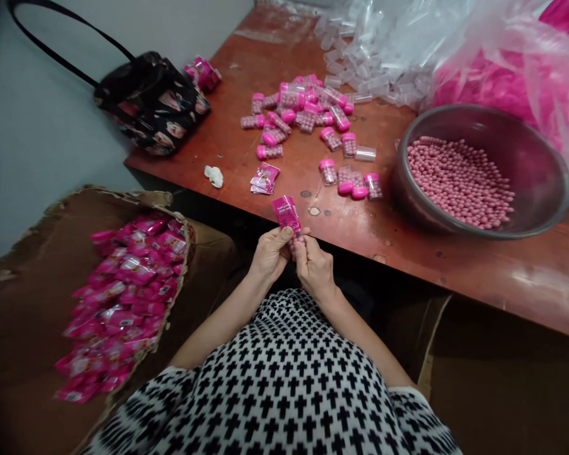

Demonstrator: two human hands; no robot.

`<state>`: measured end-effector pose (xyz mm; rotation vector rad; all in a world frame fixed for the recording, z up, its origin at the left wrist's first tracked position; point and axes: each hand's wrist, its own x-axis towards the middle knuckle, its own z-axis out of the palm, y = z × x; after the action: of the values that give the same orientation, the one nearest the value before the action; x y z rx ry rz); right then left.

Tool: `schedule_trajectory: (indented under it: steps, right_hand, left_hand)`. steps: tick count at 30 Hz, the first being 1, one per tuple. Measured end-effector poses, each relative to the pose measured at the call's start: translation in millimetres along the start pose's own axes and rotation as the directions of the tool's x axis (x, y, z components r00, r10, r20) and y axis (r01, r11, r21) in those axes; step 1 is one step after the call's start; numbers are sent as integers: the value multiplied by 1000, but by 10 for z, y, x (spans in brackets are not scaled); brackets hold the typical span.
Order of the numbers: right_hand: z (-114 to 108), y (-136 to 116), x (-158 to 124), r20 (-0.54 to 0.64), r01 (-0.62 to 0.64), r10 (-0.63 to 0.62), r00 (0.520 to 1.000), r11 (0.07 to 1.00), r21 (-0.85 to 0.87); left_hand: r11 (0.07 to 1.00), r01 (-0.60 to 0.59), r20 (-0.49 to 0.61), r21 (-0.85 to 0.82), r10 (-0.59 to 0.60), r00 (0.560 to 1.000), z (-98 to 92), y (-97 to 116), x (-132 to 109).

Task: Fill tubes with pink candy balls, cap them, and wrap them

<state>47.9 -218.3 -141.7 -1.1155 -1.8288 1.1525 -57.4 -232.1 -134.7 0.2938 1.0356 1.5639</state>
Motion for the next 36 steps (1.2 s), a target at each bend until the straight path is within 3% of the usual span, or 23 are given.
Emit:
schedule_trajectory:
  steps: [3,5,9,12,15,19,22,25,30,33,36]
  right_hand:
    - [-8,-1,9,-40,-12,13,999,1000,21]
    - [-9,-15,20,8,-102,102,995,981,165]
    - [3,-46,45,255,-383,289,923,758,528]
    - [14,-59,47,306,-440,317,898,675,592]
    - [18,-47,17,221,-343,266,938,802,489]
    - [20,7,-30,39,-104,99,994,980,172]
    - [17,24,-35,-20,-25,26,999,999,40]
    - [9,-13,-12,14,-68,67,998,992,110]
    - [4,-74,21,167,-223,178,970,924,310]
    - [4,-55,16,107,-106,87,990,977,183]
    - [3,-29,7,34,28,-28,999,1000,-1]
  left_hand:
    - [995,-57,-50,77,61,997,16,-39,-32]
    - [989,-80,-63,127,88,994,22,-40,-77]
    - [985,-74,-9,154,76,997,13,17,-146]
    - [998,-33,34,60,31,999,4,67,-138]
    - [1000,-4,16,27,3,1000,7,78,-99]
    - [995,-35,-48,99,40,998,14,8,-64]
    - [972,-106,-96,211,129,987,6,-68,-78]
    - [939,-150,-128,310,198,972,-7,-91,-123]
    - [985,-64,-58,160,74,996,-8,1,-147]
    - [1000,6,-13,12,-6,1000,-4,41,-98]
    - [999,37,7,-20,-36,999,-2,42,-45]
